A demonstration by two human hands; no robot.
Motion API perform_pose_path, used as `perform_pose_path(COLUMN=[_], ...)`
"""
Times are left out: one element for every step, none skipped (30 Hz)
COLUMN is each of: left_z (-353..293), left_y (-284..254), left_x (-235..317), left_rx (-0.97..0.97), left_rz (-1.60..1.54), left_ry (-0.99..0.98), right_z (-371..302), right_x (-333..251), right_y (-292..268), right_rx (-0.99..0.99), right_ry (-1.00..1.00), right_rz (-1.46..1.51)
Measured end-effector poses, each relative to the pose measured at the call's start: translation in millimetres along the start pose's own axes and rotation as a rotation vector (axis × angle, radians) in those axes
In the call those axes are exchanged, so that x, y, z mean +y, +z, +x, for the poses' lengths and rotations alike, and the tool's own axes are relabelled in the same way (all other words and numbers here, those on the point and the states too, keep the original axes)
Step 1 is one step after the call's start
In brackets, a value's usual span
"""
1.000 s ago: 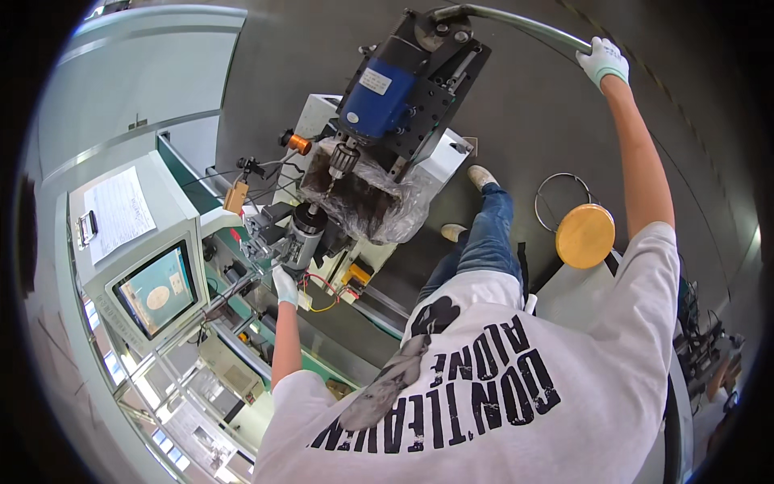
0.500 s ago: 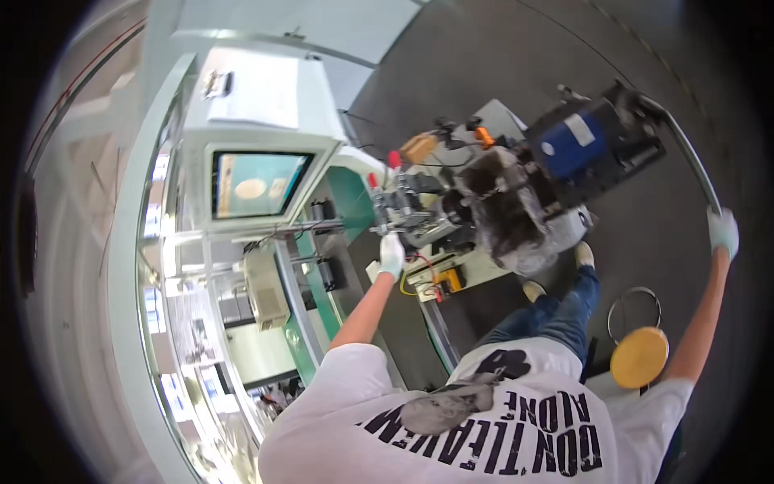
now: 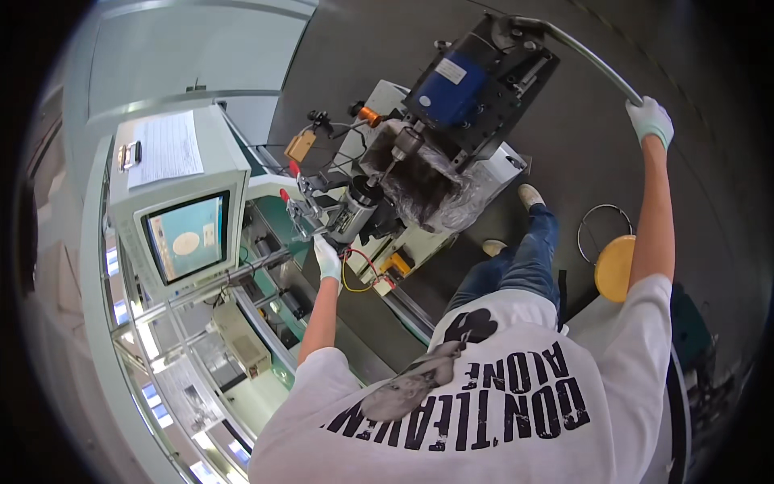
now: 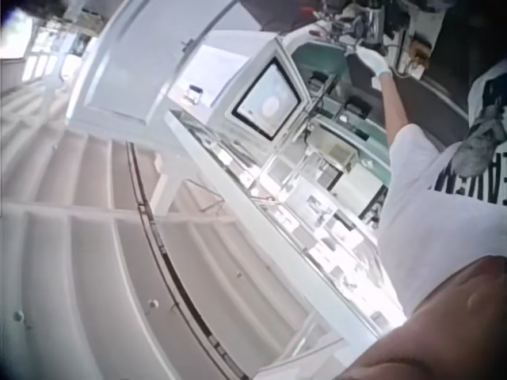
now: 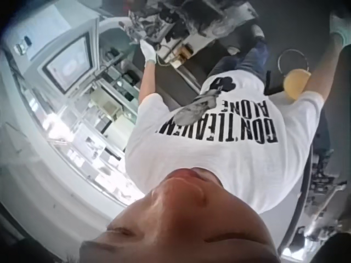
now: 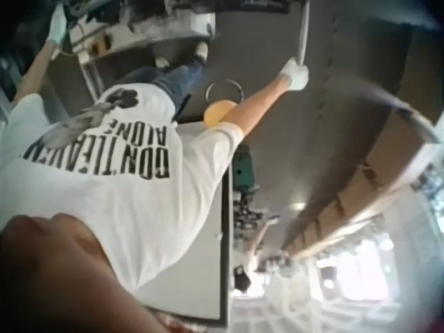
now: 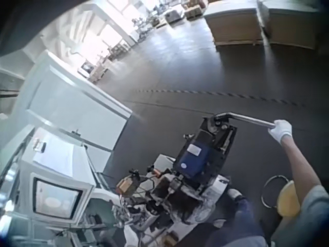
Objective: Assembling and testing electronic components on a production line.
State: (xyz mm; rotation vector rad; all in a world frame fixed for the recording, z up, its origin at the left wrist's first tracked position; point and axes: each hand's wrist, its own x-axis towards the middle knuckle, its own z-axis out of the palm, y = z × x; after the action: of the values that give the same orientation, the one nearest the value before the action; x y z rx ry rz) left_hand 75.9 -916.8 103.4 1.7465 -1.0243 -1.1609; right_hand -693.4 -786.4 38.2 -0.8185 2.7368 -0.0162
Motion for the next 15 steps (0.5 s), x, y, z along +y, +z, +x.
perform_pose_path(left_z=[9, 8, 3, -7, 1, -6, -8, -3, -2, 0, 6, 5, 4, 0, 5], left_y=[-55, -43, -15, -5, -10, 9, 2, -7, -22, -32, -32, -16, 3, 13, -24], left_x=[-18, -20, -12, -3, -9, -1, -2, -6, -13, -20, -21, -20, -12, -6, -19], left_rx=[0.047, 0.016, -0.016, -0.010, -0.036, -0.035, -0.018, -0.005, 0.002, 0.072, 0.135, 0.051, 0.004, -0.036, 0.099], left_rz=[0.086, 0.087, 0.070, 0.052, -0.004, -0.002, 0.012, 0.021, 0.015, 0.160, 0.300, 0.091, 0.029, -0.025, 0.096], left_ry=[0.127, 0.108, 0.054, 0.018, 0.008, 0.005, 0.028, 0.050, 0.050, 0.148, 0.250, 0.159, 0.034, -0.093, 0.112], right_z=[4, 2, -2, -9, -20, -45, -73, -93, -96, -93, -87, -87, -82, -79, -62], right_x=[-28, -23, -5, -5, -6, -7, -22, -33, -38, -42, -38, -34, -25, -14, -25], right_y=[-3, -2, -3, 3, 10, 10, 9, 7, 7, 5, 14, 17, 14, 13, 16], right_rx=[-0.010, -0.041, -0.064, -0.041, -0.035, -0.031, -0.062, -0.088, -0.081, -0.068, -0.065, -0.066, -0.108, -0.158, -0.120], right_ry=[-0.037, -0.018, 0.013, 0.015, 0.040, 0.079, 0.107, 0.136, 0.139, 0.143, 0.123, 0.147, 0.175, 0.197, 0.105], right_rz=[0.040, 0.023, 0.003, -0.012, 0.013, 0.024, 0.101, 0.175, 0.176, 0.180, 0.179, 0.162, 0.170, 0.179, 0.151])
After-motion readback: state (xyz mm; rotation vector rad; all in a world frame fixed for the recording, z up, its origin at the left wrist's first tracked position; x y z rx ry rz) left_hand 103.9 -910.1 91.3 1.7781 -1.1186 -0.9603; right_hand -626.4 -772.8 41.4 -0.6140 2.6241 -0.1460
